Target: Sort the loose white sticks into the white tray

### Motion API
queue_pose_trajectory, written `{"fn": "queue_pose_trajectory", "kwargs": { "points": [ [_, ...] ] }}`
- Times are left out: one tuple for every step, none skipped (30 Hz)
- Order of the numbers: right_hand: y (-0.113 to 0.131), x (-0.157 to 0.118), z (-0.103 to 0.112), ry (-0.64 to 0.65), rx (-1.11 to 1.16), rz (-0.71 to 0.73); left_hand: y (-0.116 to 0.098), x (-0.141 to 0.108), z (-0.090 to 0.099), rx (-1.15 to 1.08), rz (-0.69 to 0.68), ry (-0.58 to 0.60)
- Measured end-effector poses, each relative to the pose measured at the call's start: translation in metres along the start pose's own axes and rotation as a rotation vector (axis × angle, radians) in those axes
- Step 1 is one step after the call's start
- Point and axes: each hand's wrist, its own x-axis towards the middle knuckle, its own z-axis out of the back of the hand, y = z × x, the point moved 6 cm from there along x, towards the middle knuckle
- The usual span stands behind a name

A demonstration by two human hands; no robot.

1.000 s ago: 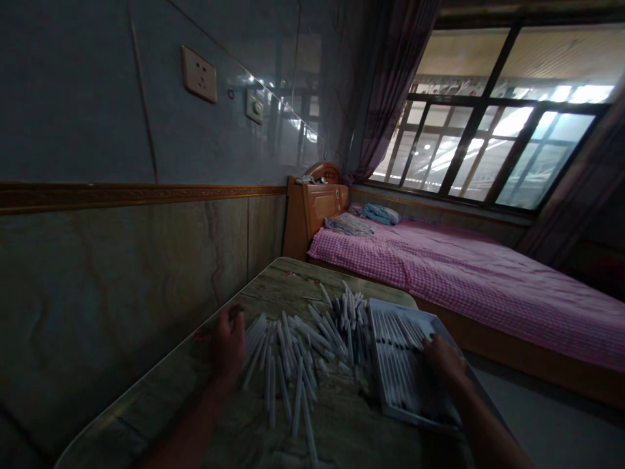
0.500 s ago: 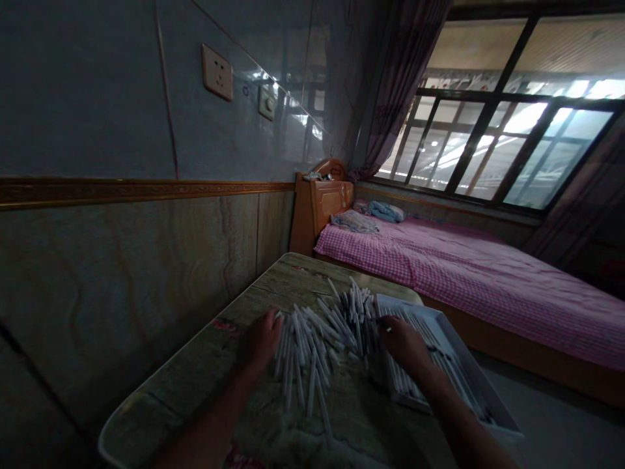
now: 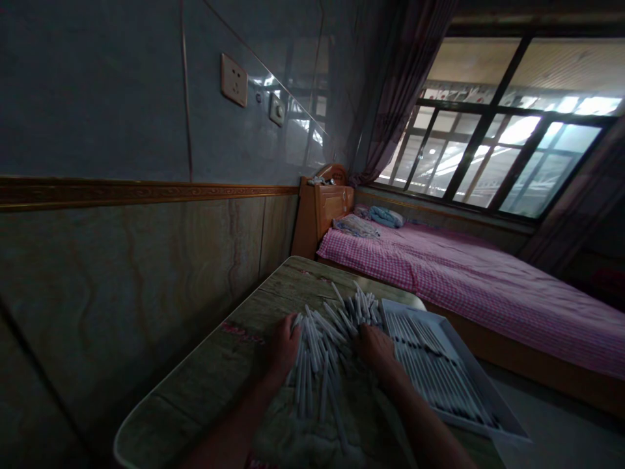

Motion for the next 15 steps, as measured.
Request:
{"fn": "queue_pose_trajectory", "kwargs": {
  "points": [
    [0.001, 0.0, -0.001, 0.005, 0.003, -0.008, 0.0, 0.0, 0.0, -0.004, 0.002, -0.003],
    [0.001, -0.001, -0.002, 0.01, 0.007, -0.015, 0.001, 0.0, 0.0, -0.007, 0.003, -0.008],
    [0.001, -0.002, -0.003, 0.015, 0.011, -0.019, 0.0, 0.0, 0.0, -0.007, -0.001, -0.014],
    [0.002, -0.004, -0.003, 0.018, 0.014, -0.021, 0.0, 0.0, 0.0, -0.004, -0.008, -0.017],
    [0.002, -0.006, -0.003, 0.02, 0.018, -0.02, -0.001, -0.001, 0.0, 0.001, -0.019, -0.017],
    [0.003, -0.008, -0.003, 0.019, 0.021, -0.017, -0.002, -0.002, 0.0, 0.007, -0.033, -0.018],
    [0.003, -0.011, -0.002, 0.016, 0.026, -0.014, -0.004, -0.003, 0.0, 0.016, -0.051, -0.02],
    [0.003, -0.014, 0.0, 0.009, 0.031, -0.012, -0.005, -0.004, 0.001, 0.026, -0.076, -0.025],
    [0.004, -0.017, 0.001, -0.001, 0.038, -0.012, -0.008, -0.005, 0.001, 0.034, -0.111, -0.035],
    [0.004, -0.02, 0.003, -0.016, 0.045, -0.016, -0.011, -0.006, 0.003, 0.036, -0.155, -0.05],
    [0.005, -0.024, 0.004, -0.034, 0.053, -0.022, -0.014, -0.008, 0.004, 0.031, -0.203, -0.066],
    [0.007, -0.028, 0.005, -0.05, 0.059, -0.033, -0.018, -0.01, 0.005, 0.015, -0.25, -0.077],
    [0.01, -0.033, 0.006, -0.068, 0.072, -0.038, -0.021, -0.011, 0.006, -0.011, -0.291, -0.079],
    [0.015, -0.038, 0.007, -0.092, 0.097, -0.031, -0.024, -0.013, 0.006, -0.049, -0.322, -0.069],
    [0.022, -0.043, 0.007, -0.118, 0.13, -0.01, -0.028, -0.015, 0.006, -0.098, -0.34, -0.045]
  ]
}}
